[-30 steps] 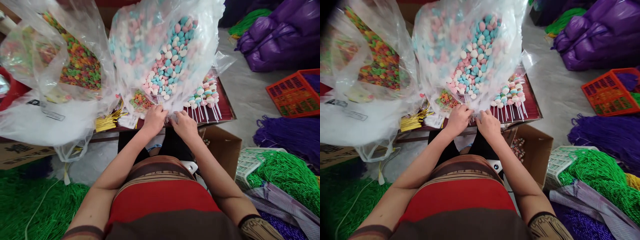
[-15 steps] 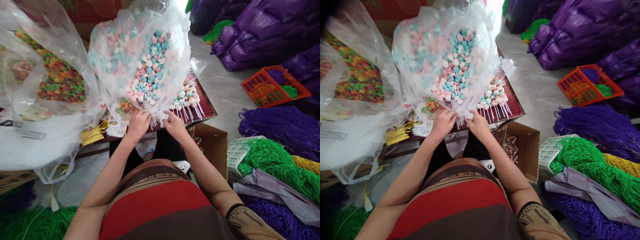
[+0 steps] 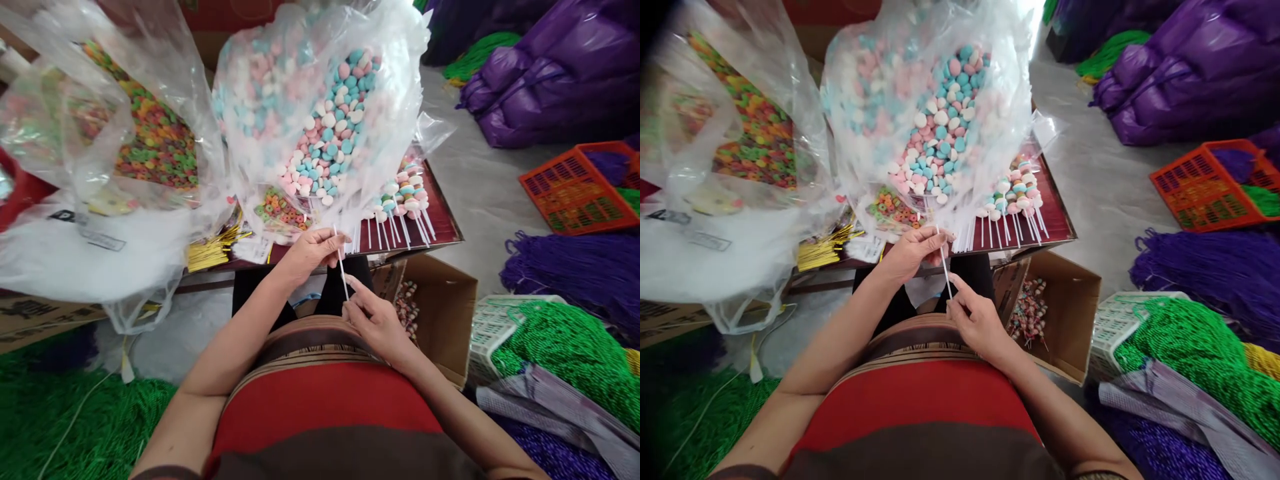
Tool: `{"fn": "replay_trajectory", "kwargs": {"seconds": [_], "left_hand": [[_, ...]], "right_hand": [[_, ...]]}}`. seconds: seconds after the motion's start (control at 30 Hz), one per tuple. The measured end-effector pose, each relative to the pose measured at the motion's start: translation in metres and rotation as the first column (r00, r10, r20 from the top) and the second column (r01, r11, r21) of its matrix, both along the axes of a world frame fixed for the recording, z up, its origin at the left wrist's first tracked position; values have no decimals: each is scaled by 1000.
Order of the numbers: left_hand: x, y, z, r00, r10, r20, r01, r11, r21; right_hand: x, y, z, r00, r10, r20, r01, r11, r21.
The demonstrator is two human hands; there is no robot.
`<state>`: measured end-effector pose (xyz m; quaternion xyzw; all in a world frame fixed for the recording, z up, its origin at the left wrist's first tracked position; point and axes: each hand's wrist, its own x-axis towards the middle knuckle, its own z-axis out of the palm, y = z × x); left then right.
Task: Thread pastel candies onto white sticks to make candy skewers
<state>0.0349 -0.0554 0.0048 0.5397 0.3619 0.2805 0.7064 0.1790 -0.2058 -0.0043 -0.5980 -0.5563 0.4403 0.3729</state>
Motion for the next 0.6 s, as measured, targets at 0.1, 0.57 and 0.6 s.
{"fn": "replay_trajectory", "kwargs": {"seconds": [0.1,0.57,0.6], "left_hand": [[-1,0,-1,999,32,-13,-31,999,41],[-19,96,-11,754,558,-347,-111,628,770],[-17,107,-15,712,577,-402,-46,609,792]], "right_hand": [[-3,16,-4,986,-64,-156,50,994,-93],[7,73,4,891,-287,-353,265,958,-108],[8,76,4,882,-295,-367,279,955,-96]]}}
